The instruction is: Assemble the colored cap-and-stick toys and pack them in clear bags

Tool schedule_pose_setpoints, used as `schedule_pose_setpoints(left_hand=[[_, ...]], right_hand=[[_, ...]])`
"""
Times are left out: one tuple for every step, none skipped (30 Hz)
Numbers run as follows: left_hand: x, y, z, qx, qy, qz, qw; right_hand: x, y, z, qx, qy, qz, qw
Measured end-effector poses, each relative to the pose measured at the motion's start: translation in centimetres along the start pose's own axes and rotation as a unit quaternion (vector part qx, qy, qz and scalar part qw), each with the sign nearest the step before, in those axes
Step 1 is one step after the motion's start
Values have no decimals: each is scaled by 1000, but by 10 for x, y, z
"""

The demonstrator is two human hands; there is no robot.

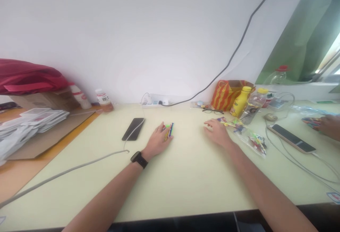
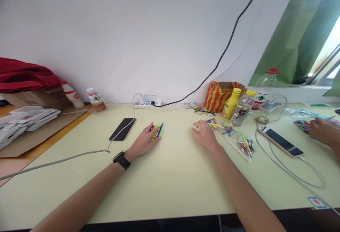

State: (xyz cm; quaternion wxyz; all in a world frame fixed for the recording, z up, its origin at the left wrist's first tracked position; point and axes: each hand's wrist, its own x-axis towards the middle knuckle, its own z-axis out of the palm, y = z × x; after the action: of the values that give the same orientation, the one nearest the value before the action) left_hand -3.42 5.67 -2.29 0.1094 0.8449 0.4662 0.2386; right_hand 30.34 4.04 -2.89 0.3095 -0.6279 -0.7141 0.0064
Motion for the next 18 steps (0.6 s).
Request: schedule_pose_setpoints(left_hand=[[-2, 2, -1, -7, -6, 17, 1000], [-3, 5, -2, -15, -14, 33, 999], [-6, 10, -4, -23, -24, 48, 998], [-8, 15, -6, -31, -36, 65, 997], [-10, 21, -8, -41, -50, 83, 994], [-13, 27, -11, -53, -68, 104, 991], [-15, 33, -13, -67, -83, 124, 987], [-16, 38, -15, -80, -100, 140, 982], [-18, 42, -17, -91, -115, 151, 978], [-18, 46, -18, -100, -124, 156, 975], [-19, 48, -18, -107, -129, 155, 974], [-19, 49, -18, -113, -127, 151, 974], [-19, 49, -17, -117, -120, 143, 975], [-19, 49, -16, -120, -111, 134, 977], [-19, 48, -15, -120, -101, 126, 980], [-18, 47, -13, -117, -91, 120, 982], [-18, 47, -12, -113, -84, 118, 983], [-18, 47, -11, -108, -82, 118, 984]], right_hand=[[-2, -7, 2, 31, -17, -18, 999], [-4, -13, 4, 58, -32, -35, 997], [-7, -20, 6, 81, -46, -53, 994], [-9, -27, 8, 100, -61, -73, 990], [-12, -33, 10, 118, -78, -93, 986], [-14, -39, 11, 133, -96, -113, 980], [-16, -43, 13, 148, -112, -129, 974], [-18, -47, 14, 161, -128, -143, 968], [-20, -50, 15, 172, -143, -151, 963], [-21, -52, 16, 182, -157, -155, 958], [-23, -54, 16, 191, -171, -153, 954], [-24, -55, 16, 200, -184, -148, 951], [-25, -55, 16, 209, -195, -141, 948], [-25, -56, 15, 219, -203, -132, 945], [-26, -57, 15, 229, -208, -124, 943], [-27, -58, 14, 239, -212, -118, 940], [-28, -60, 14, 248, -215, -113, 938], [-28, -61, 13, 256, -217, -109, 936]])
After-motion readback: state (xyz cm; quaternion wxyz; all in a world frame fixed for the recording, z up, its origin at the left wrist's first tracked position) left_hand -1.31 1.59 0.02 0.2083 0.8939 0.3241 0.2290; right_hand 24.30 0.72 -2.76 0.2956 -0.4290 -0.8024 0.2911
